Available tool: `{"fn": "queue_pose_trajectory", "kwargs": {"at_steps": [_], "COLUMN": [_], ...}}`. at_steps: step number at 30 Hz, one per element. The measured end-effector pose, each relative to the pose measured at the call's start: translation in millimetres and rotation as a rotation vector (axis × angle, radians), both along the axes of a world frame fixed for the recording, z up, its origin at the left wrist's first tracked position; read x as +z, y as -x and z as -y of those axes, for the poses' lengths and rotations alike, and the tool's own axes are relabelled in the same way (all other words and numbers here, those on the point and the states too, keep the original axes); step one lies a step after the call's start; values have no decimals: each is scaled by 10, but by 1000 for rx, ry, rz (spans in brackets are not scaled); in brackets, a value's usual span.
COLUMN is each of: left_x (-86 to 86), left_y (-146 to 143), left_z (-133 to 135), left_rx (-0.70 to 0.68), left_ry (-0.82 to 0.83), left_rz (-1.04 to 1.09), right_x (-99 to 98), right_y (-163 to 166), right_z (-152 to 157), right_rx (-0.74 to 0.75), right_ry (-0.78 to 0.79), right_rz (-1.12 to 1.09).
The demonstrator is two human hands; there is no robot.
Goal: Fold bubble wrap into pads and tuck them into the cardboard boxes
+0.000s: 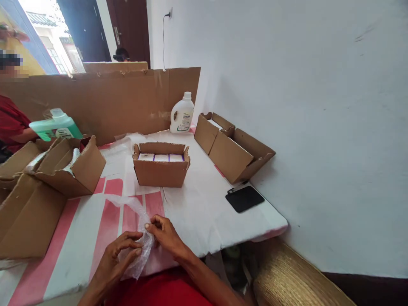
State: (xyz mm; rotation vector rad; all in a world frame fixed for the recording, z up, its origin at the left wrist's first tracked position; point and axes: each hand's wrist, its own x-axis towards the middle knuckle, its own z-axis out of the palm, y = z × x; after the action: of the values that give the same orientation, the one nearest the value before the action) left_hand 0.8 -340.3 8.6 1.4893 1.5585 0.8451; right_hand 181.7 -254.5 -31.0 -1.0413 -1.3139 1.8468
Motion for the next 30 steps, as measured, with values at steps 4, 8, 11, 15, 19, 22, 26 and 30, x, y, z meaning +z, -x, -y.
{"fn": "queue_pose_trajectory", "kwargs": {"at_steps": [4,8,11,15,19,22,26,30], "left_x": [-102,-100,-77,13,157,238,268,311], "left_y": [-98,-50,-20,-57,-196,-312,-374,-326], "left_z": [34,70,76,22,-83,-127,-90,9], "left_rx": [93,227,315,328,213,114,148,241], "left_ry": [33,45,58,31,-110,-142,-102,0], "left_rz": [83,148,191,138,-17,-78,-50,32], "right_x": [-91,-81,-88,-7,313,517,485,355], "right_y": [-119,-171,-215,-423,-679,-693,-497,-343], "right_z": [35,74,128,243,416,495,455,365], "right_rx": [-50,-104,-140,-176,-263,-243,-105,-66], "right_ry": [93,127,141,68,-451,-1026,-1430,-1510], "right_rz": [-88,-172,-221,-121,193,245,343,434]}}
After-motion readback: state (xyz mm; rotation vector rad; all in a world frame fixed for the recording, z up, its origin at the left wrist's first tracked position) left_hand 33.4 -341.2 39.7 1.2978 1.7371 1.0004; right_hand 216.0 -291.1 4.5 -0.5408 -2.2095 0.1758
